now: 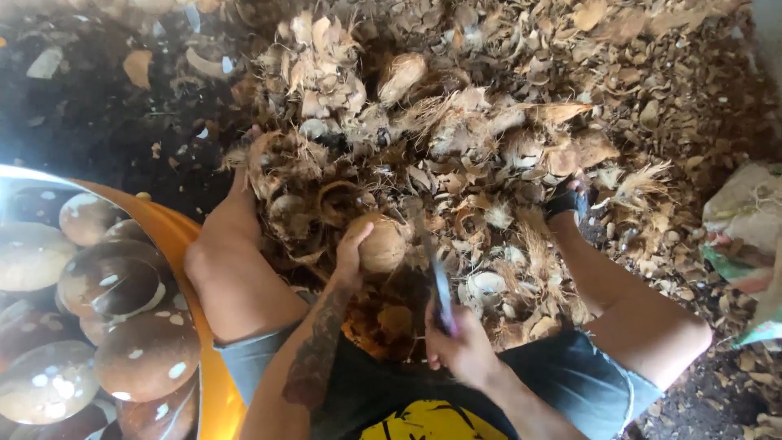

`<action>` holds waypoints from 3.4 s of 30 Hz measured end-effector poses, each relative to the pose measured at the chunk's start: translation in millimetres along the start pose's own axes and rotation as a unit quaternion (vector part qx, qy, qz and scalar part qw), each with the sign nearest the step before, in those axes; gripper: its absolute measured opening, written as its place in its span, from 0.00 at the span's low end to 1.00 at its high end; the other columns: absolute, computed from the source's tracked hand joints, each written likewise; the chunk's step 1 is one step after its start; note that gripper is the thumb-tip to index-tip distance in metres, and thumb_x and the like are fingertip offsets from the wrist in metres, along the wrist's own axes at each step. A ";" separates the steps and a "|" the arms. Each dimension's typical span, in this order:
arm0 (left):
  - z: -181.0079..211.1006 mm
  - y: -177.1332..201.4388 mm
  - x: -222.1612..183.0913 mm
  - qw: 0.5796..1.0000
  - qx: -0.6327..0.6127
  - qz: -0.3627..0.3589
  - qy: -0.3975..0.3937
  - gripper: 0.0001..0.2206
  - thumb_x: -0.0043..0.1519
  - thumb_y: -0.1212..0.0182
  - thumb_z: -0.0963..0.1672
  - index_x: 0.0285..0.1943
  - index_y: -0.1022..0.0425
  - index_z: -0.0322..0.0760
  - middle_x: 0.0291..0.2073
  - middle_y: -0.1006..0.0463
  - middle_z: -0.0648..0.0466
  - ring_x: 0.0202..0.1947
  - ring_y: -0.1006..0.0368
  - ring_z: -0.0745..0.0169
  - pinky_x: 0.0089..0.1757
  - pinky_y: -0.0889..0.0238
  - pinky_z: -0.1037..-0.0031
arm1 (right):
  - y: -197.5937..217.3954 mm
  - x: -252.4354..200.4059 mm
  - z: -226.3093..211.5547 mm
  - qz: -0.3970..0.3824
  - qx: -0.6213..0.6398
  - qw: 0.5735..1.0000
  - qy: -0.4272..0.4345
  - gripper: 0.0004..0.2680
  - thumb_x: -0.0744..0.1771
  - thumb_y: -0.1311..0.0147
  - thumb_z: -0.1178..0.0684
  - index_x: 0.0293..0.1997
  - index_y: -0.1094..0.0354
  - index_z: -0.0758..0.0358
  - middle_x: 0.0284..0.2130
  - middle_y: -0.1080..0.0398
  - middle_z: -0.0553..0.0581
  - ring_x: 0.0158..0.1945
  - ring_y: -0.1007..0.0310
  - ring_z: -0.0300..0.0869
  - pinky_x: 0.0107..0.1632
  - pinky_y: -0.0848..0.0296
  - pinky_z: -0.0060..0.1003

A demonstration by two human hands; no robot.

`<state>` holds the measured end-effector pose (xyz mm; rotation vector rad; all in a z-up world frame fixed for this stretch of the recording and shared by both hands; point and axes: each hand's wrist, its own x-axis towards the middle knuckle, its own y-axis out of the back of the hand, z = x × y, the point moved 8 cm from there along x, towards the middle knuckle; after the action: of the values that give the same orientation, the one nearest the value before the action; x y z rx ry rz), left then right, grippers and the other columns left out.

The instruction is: Peeling the outer husk of coconuts using a knife and placing the peeled coconuts into a large bucket.

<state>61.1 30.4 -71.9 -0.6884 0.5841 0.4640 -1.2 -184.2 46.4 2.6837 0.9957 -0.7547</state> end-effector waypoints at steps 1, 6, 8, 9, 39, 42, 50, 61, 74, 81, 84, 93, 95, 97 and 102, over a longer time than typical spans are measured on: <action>-4.0 10.2 11.7 0.999 -0.005 0.034 -0.003 0.28 0.55 0.35 0.49 0.66 0.28 0.38 0.58 0.22 0.42 0.53 0.22 0.36 0.50 0.25 0.47 | -2.8 -17.1 -49.4 -0.007 0.005 0.984 0.177 0.06 0.67 0.51 0.66 0.30 0.35 0.61 0.20 0.31 0.54 0.19 0.30 0.42 0.25 0.26 0.37; 4.4 22.2 15.3 0.993 0.015 0.116 0.030 0.26 0.58 0.35 0.52 0.62 0.20 0.35 0.57 0.18 0.43 0.54 0.21 0.40 0.51 0.25 0.55 | 2.5 -42.2 -107.2 0.097 -0.082 0.875 0.468 0.05 0.71 0.53 0.57 0.36 0.39 0.58 0.34 0.30 0.59 0.37 0.25 0.49 0.44 0.22 0.46; -5.8 21.1 31.3 0.999 -0.041 0.004 -0.019 0.25 0.58 0.36 0.53 0.59 0.21 0.36 0.46 0.18 0.48 0.45 0.23 0.48 0.46 0.29 0.62 | 13.6 13.5 -4.1 0.052 -0.175 0.861 0.475 0.09 0.62 0.57 0.68 0.38 0.34 0.64 0.21 0.38 0.52 0.19 0.42 0.39 0.21 0.47 0.37; -6.3 19.9 26.5 0.999 -0.042 0.002 -0.018 0.25 0.58 0.36 0.53 0.59 0.21 0.36 0.46 0.18 0.48 0.45 0.23 0.48 0.46 0.29 0.62 | 15.2 16.6 2.8 0.053 -0.177 0.861 0.474 0.09 0.62 0.57 0.68 0.38 0.34 0.64 0.21 0.38 0.52 0.19 0.42 0.39 0.21 0.47 0.37; -11.7 6.2 21.7 0.996 -0.070 -0.041 0.025 0.36 0.54 0.43 0.61 0.68 0.29 0.42 0.61 0.23 0.45 0.63 0.28 0.40 0.54 0.30 0.45 | -2.0 -8.6 -31.3 -0.041 0.009 0.997 0.066 0.08 0.62 0.52 0.71 0.25 0.35 0.65 0.13 0.28 0.58 0.13 0.28 0.46 0.15 0.25 0.37; -1.9 6.0 6.0 0.998 -0.044 0.015 0.041 0.36 0.54 0.42 0.59 0.71 0.31 0.42 0.66 0.26 0.46 0.67 0.31 0.41 0.56 0.30 0.48 | -12.2 -54.9 -127.4 -0.037 0.005 0.932 0.361 0.10 0.70 0.47 0.49 0.29 0.34 0.56 0.23 0.33 0.51 0.24 0.34 0.40 0.30 0.35 0.35; 19.0 -17.1 1.0 0.961 0.013 -0.214 -0.173 0.18 0.73 0.51 0.51 0.56 0.21 0.37 0.46 0.14 0.43 0.42 0.17 0.49 0.39 0.21 0.65 | 12.9 54.7 109.8 -0.030 -0.172 0.980 -0.094 0.05 0.66 0.46 0.57 0.29 0.34 0.62 0.19 0.37 0.54 0.20 0.38 0.42 0.25 0.41 0.40; 7.3 -2.4 3.2 1.000 -0.019 0.007 0.023 0.35 0.60 0.51 0.61 0.70 0.28 0.42 0.63 0.23 0.41 0.61 0.27 0.37 0.49 0.28 0.46 | 6.6 -4.0 -27.5 0.021 -0.013 0.883 0.469 0.10 0.65 0.54 0.70 0.39 0.34 0.58 0.26 0.38 0.50 0.22 0.41 0.37 0.27 0.38 0.38; -25.1 12.1 37.2 0.966 -0.122 -0.227 0.025 0.50 0.53 0.52 0.69 0.76 0.36 0.37 0.69 0.32 0.36 0.68 0.36 0.28 0.59 0.36 0.38 | -2.1 -50.8 -142.9 -0.017 -0.025 0.942 0.335 0.08 0.66 0.47 0.69 0.38 0.38 0.60 0.16 0.30 0.48 0.16 0.27 0.38 0.22 0.21 0.31; -59.1 28.2 36.0 0.971 -0.146 -0.099 0.161 0.25 0.63 0.41 0.56 0.59 0.22 0.35 0.50 0.19 0.44 0.50 0.23 0.40 0.48 0.27 0.51 | 6.8 -101.6 -194.4 0.038 0.087 0.880 0.466 0.09 0.70 0.49 0.55 0.33 0.45 0.60 0.21 0.35 0.58 0.23 0.31 0.48 0.30 0.28 0.39; -45.3 29.5 45.7 0.980 -0.156 -0.102 0.070 0.25 0.63 0.41 0.56 0.60 0.21 0.38 0.53 0.19 0.45 0.54 0.24 0.38 0.50 0.28 0.47 | 18.2 -43.0 -111.2 0.217 -0.112 0.795 0.555 0.03 0.64 0.53 0.61 0.31 0.35 0.64 0.28 0.24 0.60 0.28 0.21 0.46 0.37 0.20 0.35; 30.5 -44.2 -2.9 0.922 -0.331 -0.176 0.102 0.37 0.52 0.36 0.59 0.68 0.30 0.39 0.67 0.31 0.40 0.67 0.37 0.37 0.62 0.43 0.39 | 41.8 17.7 -2.6 0.098 0.033 0.984 -0.147 0.09 0.67 0.51 0.62 0.24 0.38 0.70 0.11 0.35 0.64 0.11 0.36 0.52 0.19 0.33 0.44; 19.3 -33.6 -10.2 0.918 -0.277 -0.274 0.072 0.40 0.56 0.35 0.60 0.73 0.36 0.37 0.67 0.36 0.41 0.64 0.39 0.38 0.61 0.38 0.42 | 50.7 8.0 -66.3 0.108 0.057 0.987 0.103 0.07 0.60 0.53 0.71 0.23 0.34 0.68 0.10 0.28 0.62 0.11 0.29 0.46 0.16 0.27 0.36; 2.0 -13.8 12.1 0.936 -0.221 -0.274 0.020 0.35 0.61 0.41 0.60 0.69 0.31 0.35 0.64 0.30 0.39 0.62 0.34 0.35 0.59 0.35 0.42 | 41.1 -24.4 -109.2 0.063 0.071 0.961 0.260 0.06 0.62 0.52 0.68 0.29 0.38 0.62 0.17 0.30 0.58 0.18 0.29 0.43 0.24 0.28 0.36; -27.1 16.0 41.1 0.984 -0.164 -0.070 0.015 0.29 0.63 0.45 0.57 0.64 0.25 0.34 0.56 0.22 0.41 0.57 0.27 0.37 0.56 0.32 0.48 | 20.2 -37.5 -114.9 0.117 -0.019 0.806 0.580 0.05 0.69 0.56 0.61 0.35 0.48 0.61 0.25 0.41 0.60 0.26 0.36 0.49 0.31 0.31 0.43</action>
<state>73.2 30.7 -122.2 -1.0461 0.4885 0.4229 33.4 -182.2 164.0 3.0104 0.7323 1.1102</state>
